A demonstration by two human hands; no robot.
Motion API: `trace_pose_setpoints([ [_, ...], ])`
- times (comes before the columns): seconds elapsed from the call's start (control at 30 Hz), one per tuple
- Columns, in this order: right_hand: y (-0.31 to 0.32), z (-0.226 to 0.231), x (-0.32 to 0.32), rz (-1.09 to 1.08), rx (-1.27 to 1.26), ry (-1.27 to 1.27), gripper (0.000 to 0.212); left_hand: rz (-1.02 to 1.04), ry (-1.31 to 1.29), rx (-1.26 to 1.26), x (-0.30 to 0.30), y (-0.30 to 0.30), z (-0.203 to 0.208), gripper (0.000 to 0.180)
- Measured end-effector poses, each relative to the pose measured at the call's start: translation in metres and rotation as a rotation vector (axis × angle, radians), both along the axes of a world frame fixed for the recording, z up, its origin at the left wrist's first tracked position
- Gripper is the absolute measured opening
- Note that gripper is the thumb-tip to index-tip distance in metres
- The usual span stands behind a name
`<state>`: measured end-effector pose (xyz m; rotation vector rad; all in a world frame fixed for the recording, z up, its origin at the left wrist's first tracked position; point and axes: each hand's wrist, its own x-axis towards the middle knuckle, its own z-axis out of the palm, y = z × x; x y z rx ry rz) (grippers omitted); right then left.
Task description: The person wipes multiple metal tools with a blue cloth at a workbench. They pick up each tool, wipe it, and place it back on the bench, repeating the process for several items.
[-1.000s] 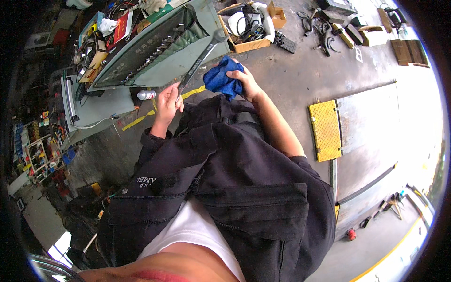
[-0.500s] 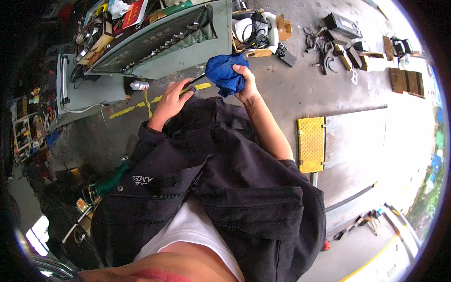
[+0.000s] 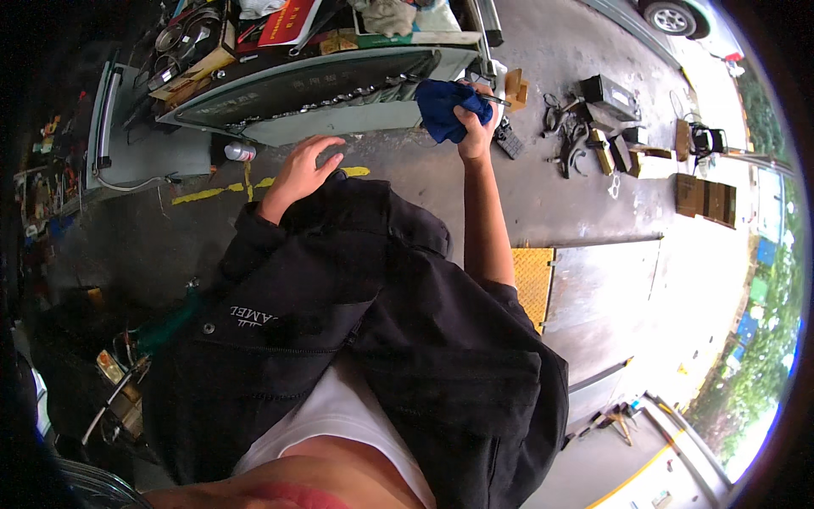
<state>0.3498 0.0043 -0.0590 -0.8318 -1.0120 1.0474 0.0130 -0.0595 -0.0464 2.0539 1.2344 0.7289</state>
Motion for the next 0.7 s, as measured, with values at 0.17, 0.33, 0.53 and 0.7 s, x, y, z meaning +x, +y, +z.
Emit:
trace_pose_setpoints([
  [0.17,0.029,-0.003,-0.012,0.003,-0.115,-0.183,0.053,0.007,-0.038,0.010,-0.026,0.035,0.001,0.024],
  [0.33,0.051,-0.017,-0.031,0.033,-0.243,-0.422,0.046,0.064,-0.079,0.116,-0.045,0.067,0.012,0.023],
  [0.53,0.065,-0.061,-0.044,-0.021,-0.382,-0.560,0.064,0.287,-0.158,0.017,-0.041,0.108,0.019,0.025],
  [0.7,0.047,-0.041,-0.056,-0.133,-0.319,-0.600,0.070,0.424,0.197,0.486,-0.053,0.147,0.022,0.027],
])
